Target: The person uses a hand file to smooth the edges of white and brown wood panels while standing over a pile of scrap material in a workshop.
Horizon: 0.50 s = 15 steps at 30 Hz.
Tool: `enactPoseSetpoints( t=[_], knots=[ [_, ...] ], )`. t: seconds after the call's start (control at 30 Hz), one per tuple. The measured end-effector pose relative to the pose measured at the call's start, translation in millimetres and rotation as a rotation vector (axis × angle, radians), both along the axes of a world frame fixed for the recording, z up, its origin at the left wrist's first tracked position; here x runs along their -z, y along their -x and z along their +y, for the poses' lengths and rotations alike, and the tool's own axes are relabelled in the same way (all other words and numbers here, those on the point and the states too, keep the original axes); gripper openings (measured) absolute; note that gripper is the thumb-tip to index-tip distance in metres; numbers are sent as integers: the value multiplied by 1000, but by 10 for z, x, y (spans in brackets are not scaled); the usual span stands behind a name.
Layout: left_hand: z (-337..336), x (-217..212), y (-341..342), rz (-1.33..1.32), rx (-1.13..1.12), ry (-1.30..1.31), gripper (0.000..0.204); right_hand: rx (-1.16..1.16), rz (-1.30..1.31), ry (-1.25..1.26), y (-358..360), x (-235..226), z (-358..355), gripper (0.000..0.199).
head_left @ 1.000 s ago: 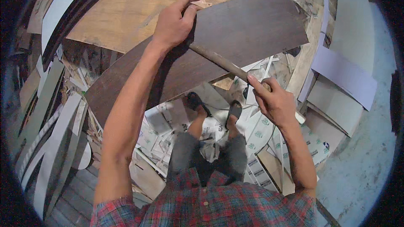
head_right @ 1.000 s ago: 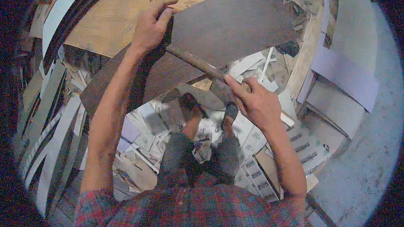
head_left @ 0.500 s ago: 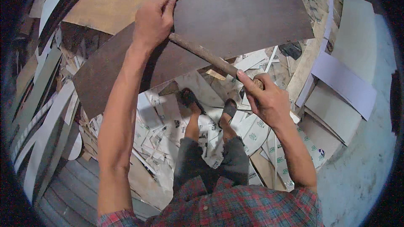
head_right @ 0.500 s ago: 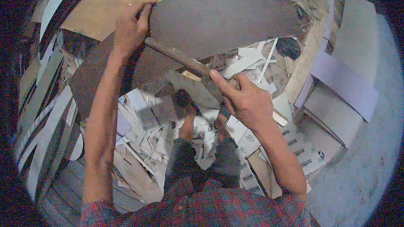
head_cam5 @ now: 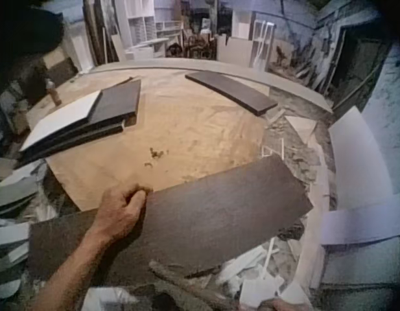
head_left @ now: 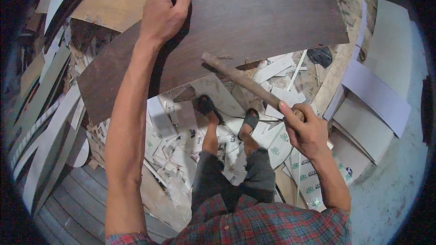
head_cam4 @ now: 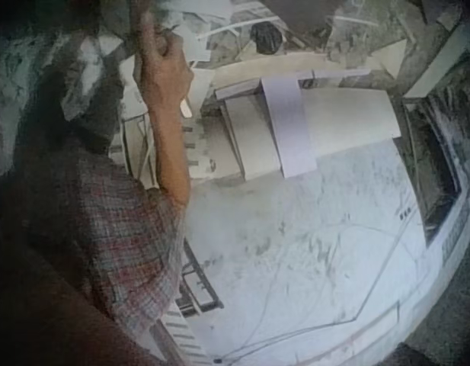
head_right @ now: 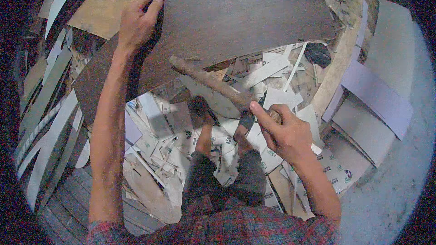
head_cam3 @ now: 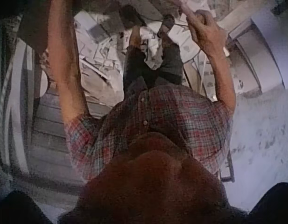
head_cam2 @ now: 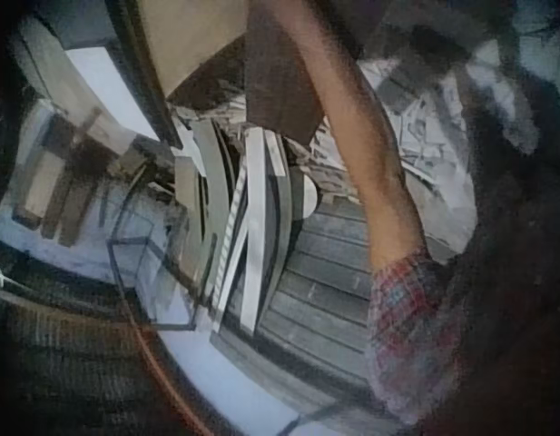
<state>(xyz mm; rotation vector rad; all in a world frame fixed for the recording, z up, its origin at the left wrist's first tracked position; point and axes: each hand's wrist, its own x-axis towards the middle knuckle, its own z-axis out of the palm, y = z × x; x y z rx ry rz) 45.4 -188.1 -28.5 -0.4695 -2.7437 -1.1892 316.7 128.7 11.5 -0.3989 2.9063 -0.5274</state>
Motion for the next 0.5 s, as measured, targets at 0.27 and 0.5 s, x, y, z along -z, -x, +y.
enactPoseSetpoints(
  t=[0.27,0.5],
  knots=[
    [65,-13,6,75,35,116,26,-16,12,-49,191,18,66,72],
    [43,-29,35,146,100,88,23,-203,52,-94,644,3,276,69]
  ],
)
